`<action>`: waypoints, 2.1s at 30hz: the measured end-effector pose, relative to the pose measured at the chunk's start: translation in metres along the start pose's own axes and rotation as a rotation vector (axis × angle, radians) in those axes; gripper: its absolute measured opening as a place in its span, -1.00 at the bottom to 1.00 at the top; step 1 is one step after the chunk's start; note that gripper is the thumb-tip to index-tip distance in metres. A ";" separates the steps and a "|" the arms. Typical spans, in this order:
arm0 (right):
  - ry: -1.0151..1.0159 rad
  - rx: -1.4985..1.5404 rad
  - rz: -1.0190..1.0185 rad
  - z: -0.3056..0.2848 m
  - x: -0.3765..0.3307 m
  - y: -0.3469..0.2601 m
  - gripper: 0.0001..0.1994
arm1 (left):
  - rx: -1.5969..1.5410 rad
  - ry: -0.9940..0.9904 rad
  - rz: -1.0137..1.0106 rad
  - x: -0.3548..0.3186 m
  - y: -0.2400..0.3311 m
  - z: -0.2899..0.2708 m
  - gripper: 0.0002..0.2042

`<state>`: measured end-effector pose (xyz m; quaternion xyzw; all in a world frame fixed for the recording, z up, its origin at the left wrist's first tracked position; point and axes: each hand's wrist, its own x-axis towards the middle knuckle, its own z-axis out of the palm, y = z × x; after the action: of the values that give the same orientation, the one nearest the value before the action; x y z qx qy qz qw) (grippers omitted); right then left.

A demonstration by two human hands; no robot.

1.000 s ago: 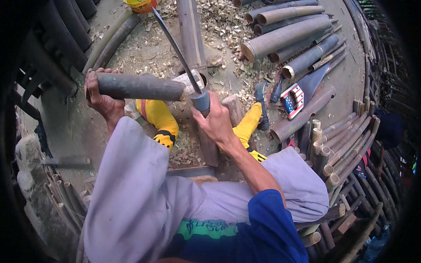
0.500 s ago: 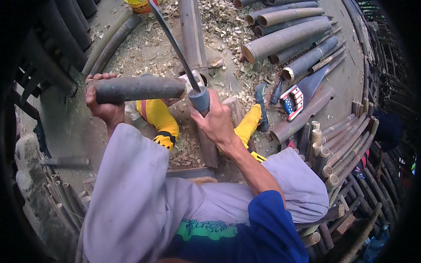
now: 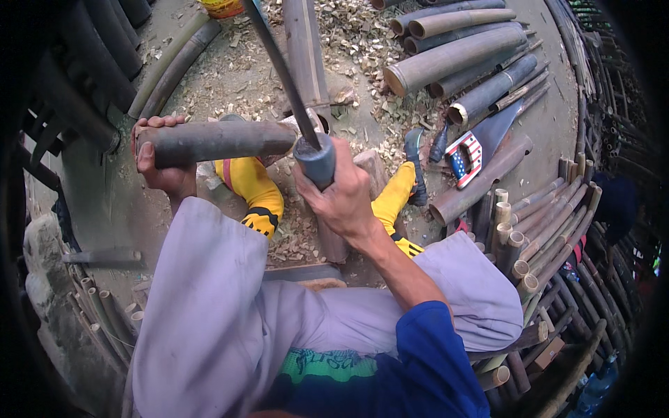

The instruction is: The person measures a bamboo pole with a tape measure, then uses a knife to cut and shape a smaller bamboo piece. They repeatedly strike the bamboo with a wooden mallet to fit it into a larger pole, then use a chisel to refine the fit.

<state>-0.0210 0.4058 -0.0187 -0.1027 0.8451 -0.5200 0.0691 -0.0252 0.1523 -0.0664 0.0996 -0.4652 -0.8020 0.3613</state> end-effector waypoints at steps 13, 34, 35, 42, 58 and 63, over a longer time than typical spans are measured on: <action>-0.228 -0.171 0.267 0.029 -0.017 0.084 -0.58 | 0.165 0.082 -0.146 0.011 0.007 0.009 -0.47; -0.202 -0.154 0.167 0.005 -0.005 0.048 -0.57 | 0.133 0.114 0.036 0.005 -0.006 0.012 -0.50; -0.153 -0.117 0.110 0.001 -0.006 0.032 -0.56 | 0.111 0.114 0.012 0.002 -0.003 0.018 -0.50; 0.026 -0.120 -0.173 0.021 -0.006 0.060 -0.59 | 0.080 0.124 -0.001 -0.002 -0.001 0.018 -0.52; -0.275 -0.309 0.237 0.020 -0.003 0.100 -0.62 | 0.156 0.128 -0.046 0.012 -0.012 -0.008 -0.50; -0.269 -0.303 0.274 0.018 -0.006 0.094 -0.61 | 0.031 0.344 -0.154 0.013 -0.005 0.006 -0.42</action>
<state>-0.0207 0.4329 -0.1110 -0.0646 0.9027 -0.3546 0.2349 -0.0397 0.1491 -0.0645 0.2762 -0.3999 -0.7910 0.3715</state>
